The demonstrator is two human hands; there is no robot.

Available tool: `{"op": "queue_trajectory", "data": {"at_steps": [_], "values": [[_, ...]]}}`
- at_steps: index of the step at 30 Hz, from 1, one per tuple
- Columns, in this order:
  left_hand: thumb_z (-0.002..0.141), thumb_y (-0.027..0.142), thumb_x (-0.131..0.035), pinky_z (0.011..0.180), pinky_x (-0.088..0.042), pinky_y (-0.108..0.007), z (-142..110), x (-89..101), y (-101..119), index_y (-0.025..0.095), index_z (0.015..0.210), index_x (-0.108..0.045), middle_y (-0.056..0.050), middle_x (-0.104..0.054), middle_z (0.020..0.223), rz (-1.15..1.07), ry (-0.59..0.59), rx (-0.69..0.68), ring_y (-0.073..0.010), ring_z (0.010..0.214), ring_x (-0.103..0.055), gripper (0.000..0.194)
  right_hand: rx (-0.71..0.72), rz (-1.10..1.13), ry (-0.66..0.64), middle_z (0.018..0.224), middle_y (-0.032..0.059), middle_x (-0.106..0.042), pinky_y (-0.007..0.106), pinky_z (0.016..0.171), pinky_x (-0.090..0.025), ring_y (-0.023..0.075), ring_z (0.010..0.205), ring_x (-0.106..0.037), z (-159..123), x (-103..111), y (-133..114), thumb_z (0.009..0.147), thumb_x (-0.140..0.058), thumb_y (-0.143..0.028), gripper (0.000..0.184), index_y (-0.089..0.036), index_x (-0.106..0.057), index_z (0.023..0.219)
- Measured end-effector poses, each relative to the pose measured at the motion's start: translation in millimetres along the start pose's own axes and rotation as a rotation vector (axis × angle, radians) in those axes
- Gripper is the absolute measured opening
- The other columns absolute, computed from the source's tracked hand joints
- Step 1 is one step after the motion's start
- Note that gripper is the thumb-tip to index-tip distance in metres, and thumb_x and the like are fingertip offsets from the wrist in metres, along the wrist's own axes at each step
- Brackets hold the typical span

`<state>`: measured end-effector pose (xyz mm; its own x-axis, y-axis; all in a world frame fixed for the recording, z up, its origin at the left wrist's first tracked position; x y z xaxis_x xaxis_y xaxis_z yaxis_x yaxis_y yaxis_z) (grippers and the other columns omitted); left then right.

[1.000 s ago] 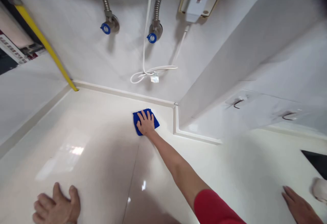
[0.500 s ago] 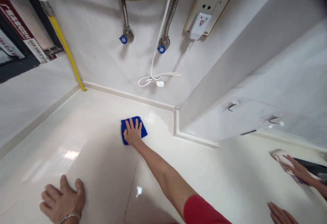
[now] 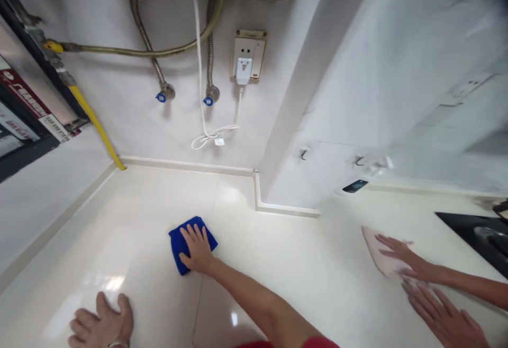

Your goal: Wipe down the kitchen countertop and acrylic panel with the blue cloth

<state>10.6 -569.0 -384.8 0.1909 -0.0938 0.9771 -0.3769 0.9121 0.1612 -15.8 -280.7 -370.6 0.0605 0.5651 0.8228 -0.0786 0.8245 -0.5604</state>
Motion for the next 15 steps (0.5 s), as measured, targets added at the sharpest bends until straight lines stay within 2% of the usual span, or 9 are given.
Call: {"op": "queue_trajectory", "data": {"at_steps": [2, 4, 6, 7, 9, 11, 13, 15], "values": [[0.082, 0.054, -0.028, 0.103, -0.033, -0.057, 2.8, -0.6, -4.2, 0.018, 0.14, -0.044, -0.027, -0.039, 0.147, -0.035, 0.014, 0.006, -0.0414, 0.138, -0.035, 0.07, -0.021, 0.066, 0.072, 0.161, 0.0062, -0.029, 0.043, 0.122, -0.027, 0.019, 0.149, -0.026, -30.4, 16.6, 22.2, 0.093, -0.038, -0.032, 0.067, -0.019, -0.02, 0.156], [0.083, 0.056, -0.025, 0.105, -0.032, -0.059, 6.5, 0.4, -5.9, 0.018, 0.136, -0.049, -0.026, -0.039, 0.147, -0.07, -0.005, 0.029, -0.0424, 0.138, -0.034, 0.069, -0.057, 0.072, 0.143, 0.158, 0.0049, -0.035, 0.04, 0.119, -0.034, 0.0163, 0.146, -0.032, -70.9, 33.8, 55.1, 0.094, -0.03, -0.023, 0.062, -0.02, -0.025, 0.155], [0.085, 0.057, -0.021, 0.107, -0.029, -0.064, 9.6, 3.3, 3.2, 0.015, 0.13, -0.054, -0.028, -0.035, 0.149, -0.104, -0.036, 0.031, -0.046, 0.141, -0.029, 0.07, -0.06, 0.017, 0.294, 0.151, 0.0007, -0.046, 0.037, 0.117, -0.039, 0.0159, 0.142, -0.039, -120.1, 55.4, 89.1, 0.092, -0.032, -0.02, 0.058, -0.028, -0.039, 0.149], [0.085, 0.057, -0.02, 0.107, -0.027, -0.066, 10.4, 5.0, 16.1, 0.011, 0.129, -0.056, -0.03, -0.032, 0.15, -0.125, -0.053, -0.012, -0.0482, 0.142, -0.026, 0.072, -0.076, 0.003, 0.328, 0.149, 0.0016, -0.049, 0.035, 0.116, -0.04, 0.0163, 0.14, -0.042, -145.3, 62.5, 106.4, 0.091, -0.033, -0.018, 0.058, -0.03, -0.043, 0.147], [0.087, 0.054, -0.02, 0.109, -0.026, -0.066, 8.1, 6.4, 59.8, 0.004, 0.129, -0.055, -0.035, -0.028, 0.15, -0.164, -0.089, -0.198, -0.0497, 0.144, -0.021, 0.075, -0.106, -0.019, 0.375, 0.145, 0.0064, -0.053, 0.04, 0.115, -0.042, 0.0196, 0.138, -0.046, -193.4, 72.7, 136.1, 0.09, -0.033, -0.015, 0.057, -0.027, -0.047, 0.144], [0.089, 0.047, -0.02, 0.115, -0.025, -0.06, -1.6, 3.5, 116.6, 0.001, 0.135, -0.051, -0.034, -0.029, 0.152, -0.193, -0.118, -0.418, -0.0452, 0.147, -0.019, 0.072, -0.102, -0.076, 0.442, 0.143, 0.0093, -0.055, 0.049, 0.115, -0.042, 0.0222, 0.136, -0.048, -235.3, 80.6, 154.6, 0.09, -0.032, -0.011, 0.057, -0.024, -0.047, 0.144], [0.092, 0.045, -0.019, 0.119, -0.024, -0.054, -13.9, -4.9, 169.4, 0.004, 0.14, -0.047, -0.028, -0.032, 0.154, -0.205, -0.138, -0.53, -0.0404, 0.149, -0.02, 0.069, -0.087, -0.176, 0.526, 0.143, 0.0093, -0.055, 0.055, 0.113, -0.043, 0.023, 0.137, -0.047, -269.0, 86.7, 163.5, 0.09, -0.032, -0.008, 0.059, -0.024, -0.044, 0.145], [0.094, 0.044, -0.021, 0.121, -0.023, -0.05, -26.3, -15.3, 212.8, 0.006, 0.144, -0.043, -0.023, -0.032, 0.157, -0.208, -0.142, -0.591, -0.0366, 0.149, -0.021, 0.066, -0.089, -0.275, 0.575, 0.145, 0.0084, -0.053, 0.055, 0.112, -0.044, 0.0231, 0.139, -0.045, -291.9, 89.2, 166.9, 0.091, -0.035, -0.008, 0.06, -0.025, -0.039, 0.148]]}}
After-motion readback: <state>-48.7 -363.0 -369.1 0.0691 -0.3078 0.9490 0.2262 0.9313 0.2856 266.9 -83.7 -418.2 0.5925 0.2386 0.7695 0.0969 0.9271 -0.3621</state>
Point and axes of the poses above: each hand's wrist, its own z-axis towards the middle knuckle, its own x-axis out of the back of the hand, y = z × x, the point moved 7 cm from there along z, towards the middle knuckle
